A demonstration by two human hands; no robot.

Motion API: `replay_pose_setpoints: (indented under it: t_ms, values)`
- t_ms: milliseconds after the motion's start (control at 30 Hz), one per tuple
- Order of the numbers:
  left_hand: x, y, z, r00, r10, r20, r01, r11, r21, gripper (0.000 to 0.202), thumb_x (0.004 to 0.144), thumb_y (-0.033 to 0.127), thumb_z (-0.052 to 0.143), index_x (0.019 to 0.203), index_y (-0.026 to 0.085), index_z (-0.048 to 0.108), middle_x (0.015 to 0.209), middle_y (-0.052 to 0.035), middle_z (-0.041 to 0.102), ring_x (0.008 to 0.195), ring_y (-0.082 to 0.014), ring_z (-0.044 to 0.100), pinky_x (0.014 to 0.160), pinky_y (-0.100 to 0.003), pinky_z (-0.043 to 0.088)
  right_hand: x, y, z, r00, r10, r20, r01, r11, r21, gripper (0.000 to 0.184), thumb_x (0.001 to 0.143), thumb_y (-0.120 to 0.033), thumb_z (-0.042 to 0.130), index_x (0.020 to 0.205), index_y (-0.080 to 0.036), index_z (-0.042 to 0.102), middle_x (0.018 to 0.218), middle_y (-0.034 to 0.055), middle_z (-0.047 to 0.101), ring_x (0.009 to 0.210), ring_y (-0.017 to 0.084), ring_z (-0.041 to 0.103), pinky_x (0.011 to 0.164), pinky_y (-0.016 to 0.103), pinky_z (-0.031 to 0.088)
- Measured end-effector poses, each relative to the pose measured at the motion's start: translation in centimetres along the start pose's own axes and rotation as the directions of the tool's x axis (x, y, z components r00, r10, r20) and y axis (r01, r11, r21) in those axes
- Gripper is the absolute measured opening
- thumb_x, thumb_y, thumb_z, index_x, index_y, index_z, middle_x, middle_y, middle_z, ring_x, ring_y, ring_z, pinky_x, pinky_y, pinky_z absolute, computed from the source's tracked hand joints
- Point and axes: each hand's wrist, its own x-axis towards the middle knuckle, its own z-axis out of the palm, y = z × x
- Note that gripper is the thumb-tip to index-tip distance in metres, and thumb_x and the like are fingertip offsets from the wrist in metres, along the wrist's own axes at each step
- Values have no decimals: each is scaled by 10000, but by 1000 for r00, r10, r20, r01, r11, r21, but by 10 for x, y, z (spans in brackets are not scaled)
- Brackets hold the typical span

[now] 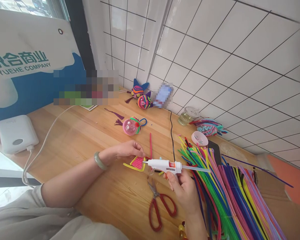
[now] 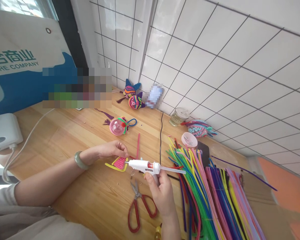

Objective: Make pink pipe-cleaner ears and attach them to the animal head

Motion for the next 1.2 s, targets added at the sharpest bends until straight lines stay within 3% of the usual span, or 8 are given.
replay_pose_setpoints:
  t_ms: [167, 333, 533, 667, 867, 1033, 1200]
  values:
    - [1, -1, -2, 999, -45, -23, 44, 997, -61, 240, 598, 343, 671, 622, 109, 620, 483, 18, 526, 408, -62, 429, 428, -192, 324, -1, 1, -3, 998, 31, 47, -33, 999, 43, 357, 723, -439, 553, 959, -171, 540, 711, 43, 623, 493, 124, 497, 409, 215, 372]
    - [3, 0, -3, 996, -54, -64, 47, 993, -107, 248, 570, 343, 688, 614, 112, 609, 493, 8, 550, 424, -81, 475, 434, -198, 351, 4, 11, -10, 991, 99, 87, -115, 970, 212, 323, 737, -432, 553, 922, -172, 502, 645, 2, 572, 401, 69, 382, 374, 201, 313]
    - [2, 3, -3, 992, 4, -129, -21, 992, -128, 255, 608, 352, 662, 604, 105, 600, 494, 9, 529, 422, -66, 442, 431, -195, 328, 18, 22, -10, 970, 199, -138, -131, 911, 391, 304, 741, -416, 561, 933, -191, 493, 595, -43, 522, 367, 48, 352, 340, 174, 241]
    - [3, 6, -4, 972, 18, -235, -46, 993, -111, 274, 622, 358, 647, 559, 104, 568, 463, 15, 499, 396, -54, 397, 405, -187, 294, 23, 22, -9, 953, 234, -189, -145, 908, 394, 294, 767, -418, 520, 908, -160, 533, 601, -12, 565, 413, 77, 422, 366, 191, 305]
    - [4, 5, 1, 969, 5, -247, -37, 991, -129, 274, 629, 369, 640, 578, 107, 579, 463, 13, 516, 384, -56, 402, 406, -191, 304, 27, 30, -5, 953, 248, -176, -164, 906, 390, 279, 752, -429, 527, 851, -169, 553, 601, 4, 624, 466, 129, 552, 424, 228, 398]
    - [5, 2, 5, 966, -7, -259, -32, 988, -148, 279, 639, 372, 634, 574, 108, 574, 467, 14, 515, 380, -50, 394, 402, -187, 294, 31, 39, 2, 936, 305, -175, -209, 884, 419, 332, 732, -435, 557, 918, -161, 531, 575, 18, 644, 538, 184, 618, 448, 254, 447]
    - [6, 1, 7, 969, -13, -247, -30, 985, -173, 284, 630, 376, 647, 578, 105, 577, 467, 14, 519, 381, -49, 399, 397, -183, 284, 32, 45, -1, 906, 332, -262, -277, 934, 228, 391, 726, -490, 527, 896, -142, 584, 525, 44, 647, 457, 201, 598, 440, 283, 455]
